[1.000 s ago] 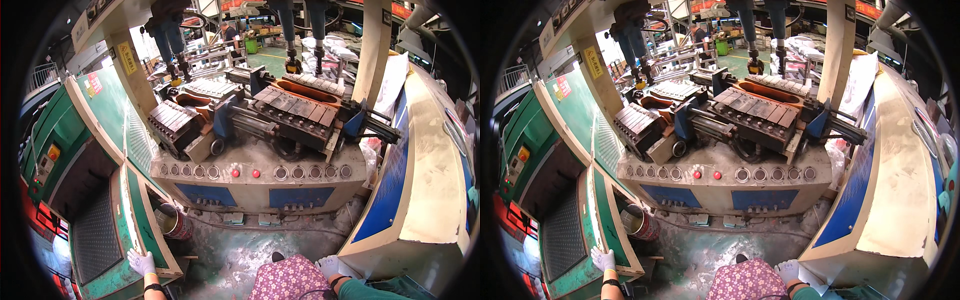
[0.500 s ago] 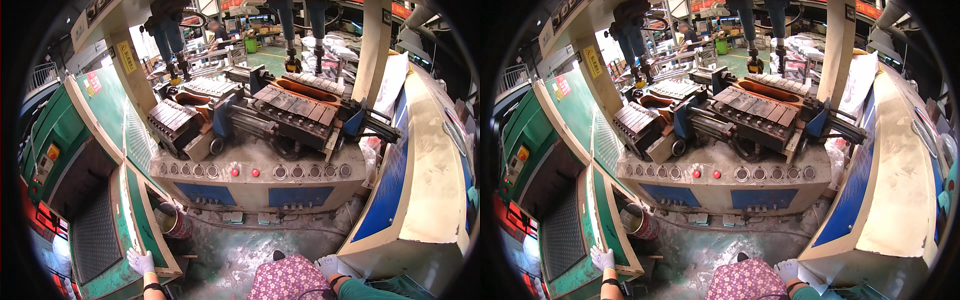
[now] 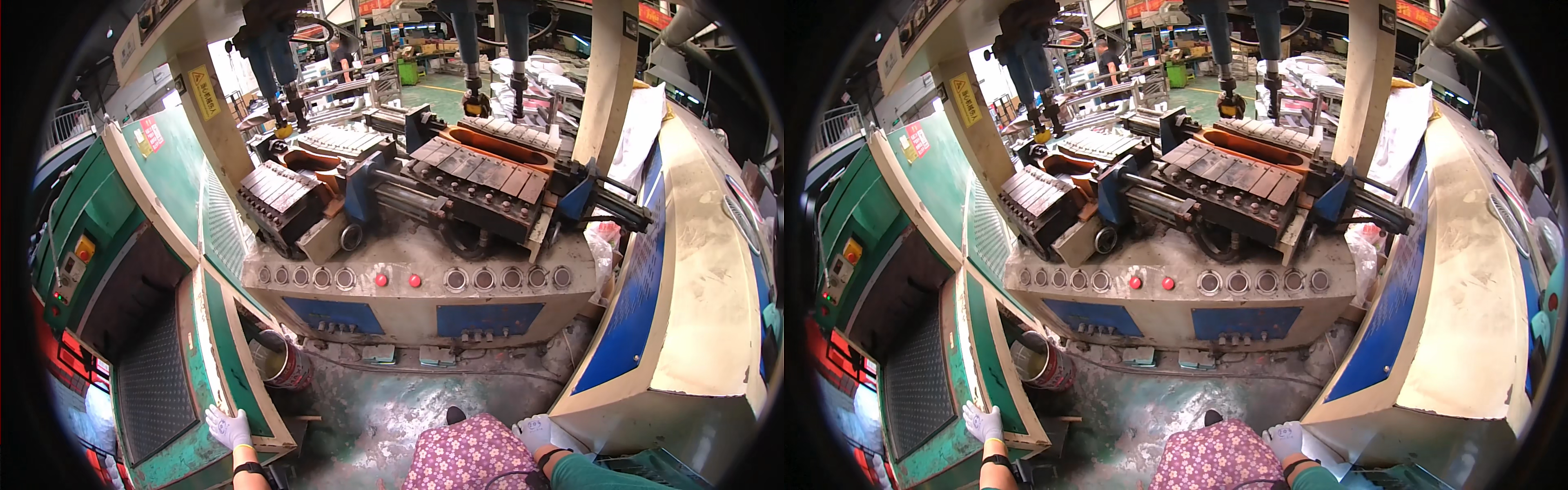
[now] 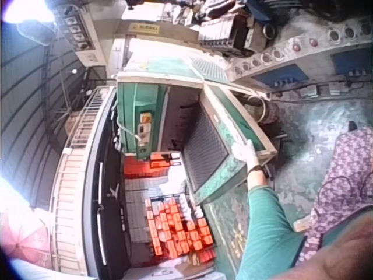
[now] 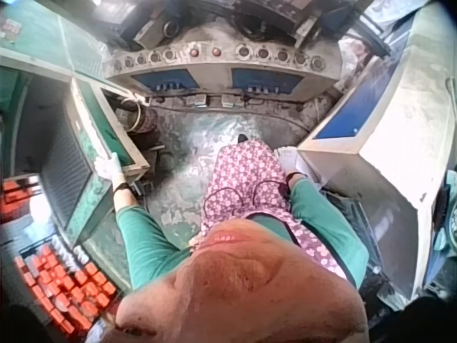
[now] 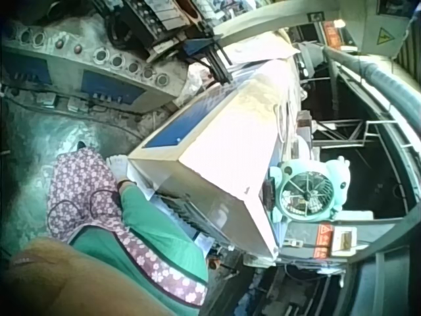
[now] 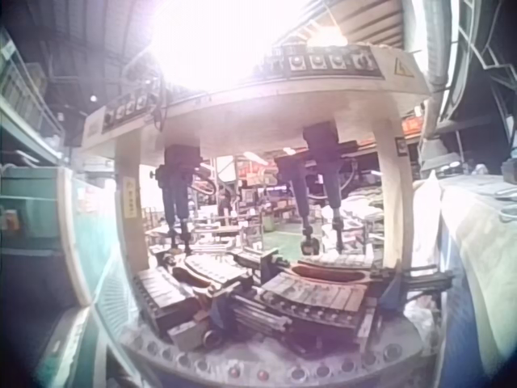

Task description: Operate a large molding or pressing machine to manufacture shoe components.

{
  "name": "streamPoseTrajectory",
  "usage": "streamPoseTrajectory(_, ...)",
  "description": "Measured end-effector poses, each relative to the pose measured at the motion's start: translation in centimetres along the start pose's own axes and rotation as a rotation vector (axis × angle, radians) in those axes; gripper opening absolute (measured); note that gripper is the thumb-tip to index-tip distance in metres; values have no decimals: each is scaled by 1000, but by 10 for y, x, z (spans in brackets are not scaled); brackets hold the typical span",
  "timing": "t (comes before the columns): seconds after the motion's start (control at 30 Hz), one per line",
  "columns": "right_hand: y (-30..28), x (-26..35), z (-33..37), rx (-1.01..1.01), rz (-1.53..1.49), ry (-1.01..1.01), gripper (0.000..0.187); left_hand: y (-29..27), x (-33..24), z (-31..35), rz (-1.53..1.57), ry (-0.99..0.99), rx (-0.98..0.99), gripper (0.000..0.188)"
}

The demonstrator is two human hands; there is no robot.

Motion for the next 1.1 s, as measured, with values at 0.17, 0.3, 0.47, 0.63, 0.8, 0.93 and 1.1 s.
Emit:
streamPoseTrajectory(0.17,15,-4,-8,25,3,8,40,-3,-6,2,4,4,6,93)
streamPoseTrajectory(0.3,9,-2,-5,19,16,-14,41,-3,-3,2,1,-1,7,94)
streamPoseTrajectory(0.47,15,-4,-8,13,-6,15,42,-4,-4,3,6,1,13,94)
streamPoseTrajectory(0.63,17,-4,-8,-17,-12,5,42,-3,-3,2,5,4,17,94)
streamPoseTrajectory(0.8,12,-3,-8,9,-33,11,42,-5,-3,4,-4,-8,19,94)
streamPoseTrajectory(0.93,13,-4,-7,3,-26,24,43,-4,-5,1,-4,1,17,94)
streamPoseTrajectory(1.1,16,-3,-9,10,-24,2,43,-4,-3,3,-3,-7,16,92)
Point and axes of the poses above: each hand's wrist, its own z-axis away from the middle knuckle, its own y-axis out of the palm, x = y × z, the point moved 4 cm from there along -z, towards the middle knuckle, and after that the axes turned 8 degrees about x, right-handed, at the moved point
